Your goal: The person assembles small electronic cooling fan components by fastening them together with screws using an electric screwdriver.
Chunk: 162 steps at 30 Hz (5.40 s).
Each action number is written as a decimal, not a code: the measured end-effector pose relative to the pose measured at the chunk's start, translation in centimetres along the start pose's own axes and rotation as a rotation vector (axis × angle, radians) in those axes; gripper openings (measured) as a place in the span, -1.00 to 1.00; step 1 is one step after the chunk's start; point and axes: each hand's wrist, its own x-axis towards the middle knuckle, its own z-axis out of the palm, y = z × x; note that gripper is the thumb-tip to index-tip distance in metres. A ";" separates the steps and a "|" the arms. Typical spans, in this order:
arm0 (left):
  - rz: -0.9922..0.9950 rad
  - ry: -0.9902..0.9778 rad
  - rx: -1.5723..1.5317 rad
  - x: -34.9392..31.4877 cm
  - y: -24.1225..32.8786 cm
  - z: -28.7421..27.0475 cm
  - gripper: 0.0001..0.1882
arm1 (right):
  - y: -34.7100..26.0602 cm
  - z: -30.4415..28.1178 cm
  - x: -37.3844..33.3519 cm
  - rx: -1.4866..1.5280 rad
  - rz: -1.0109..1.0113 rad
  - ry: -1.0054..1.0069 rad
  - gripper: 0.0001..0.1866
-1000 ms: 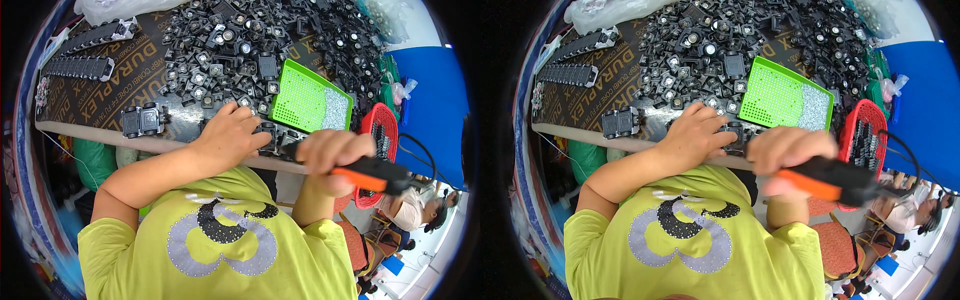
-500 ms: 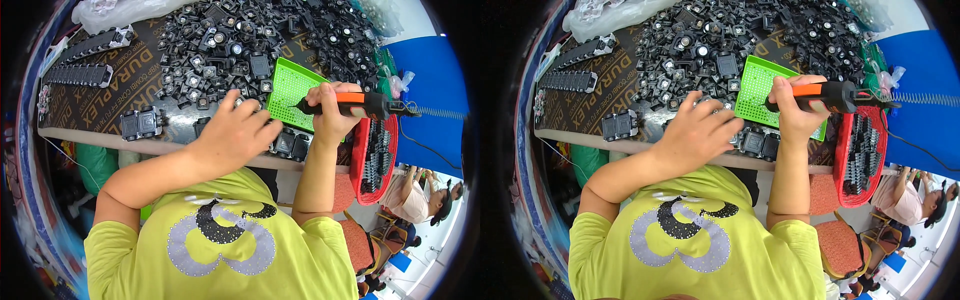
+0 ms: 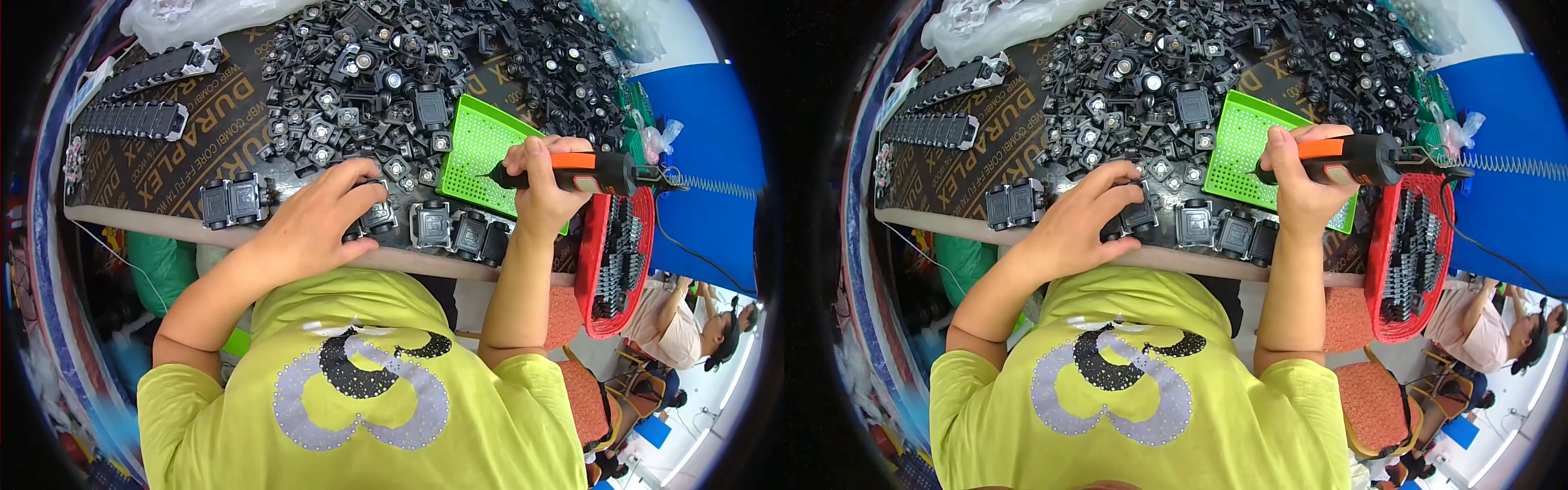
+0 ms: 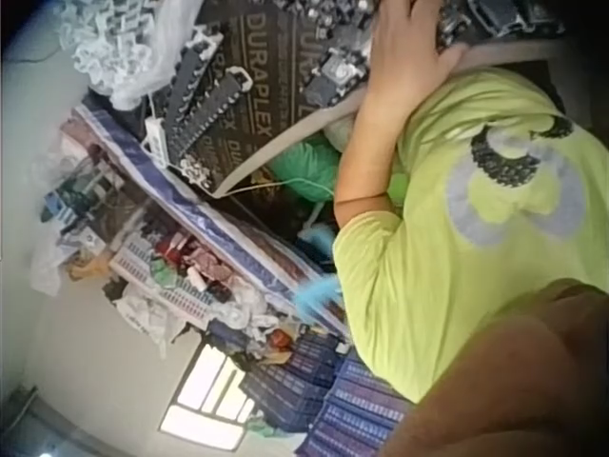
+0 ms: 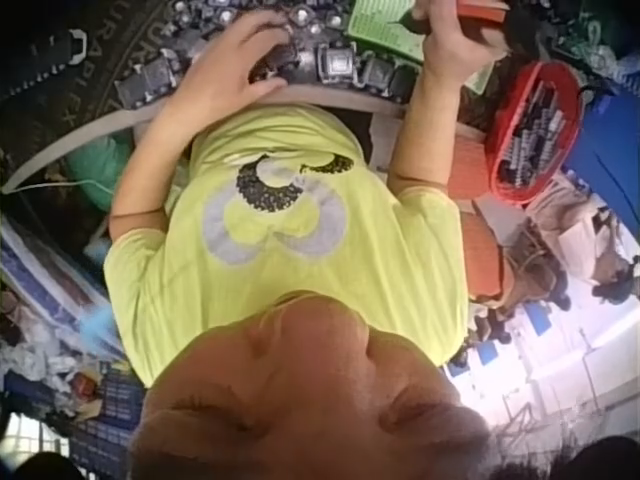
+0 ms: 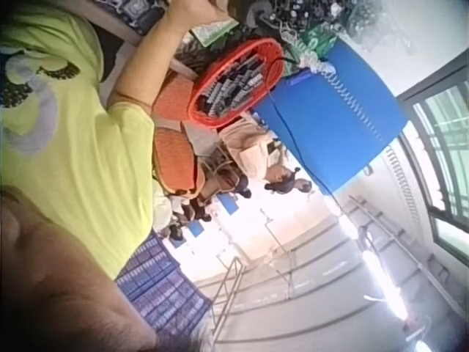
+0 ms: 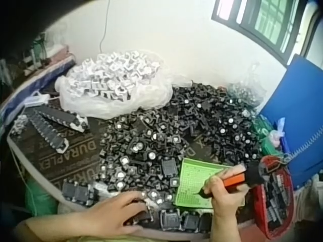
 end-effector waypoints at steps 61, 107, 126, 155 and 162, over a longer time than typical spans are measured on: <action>0.250 0.040 0.256 -0.3 -0.8 0.7 -0.61 | -3.6 6.8 -2.5 0.397 0.021 -0.325 -0.59; 0.334 0.085 0.144 1.3 -1.2 2.2 -0.66 | -4.4 4.6 -1.8 0.532 0.064 -0.543 -0.52; 0.313 0.105 0.226 2.0 0.1 3.6 -0.48 | -0.9 -0.6 -0.1 -0.067 0.015 0.017 -0.78; 0.358 0.225 0.331 0.6 -0.8 4.7 -0.50 | -4.4 5.8 -2.2 0.398 0.139 -0.272 -0.72; 0.357 0.240 0.336 0.6 -0.6 4.8 -0.64 | -3.2 6.3 -2.9 0.355 0.177 -0.249 -0.63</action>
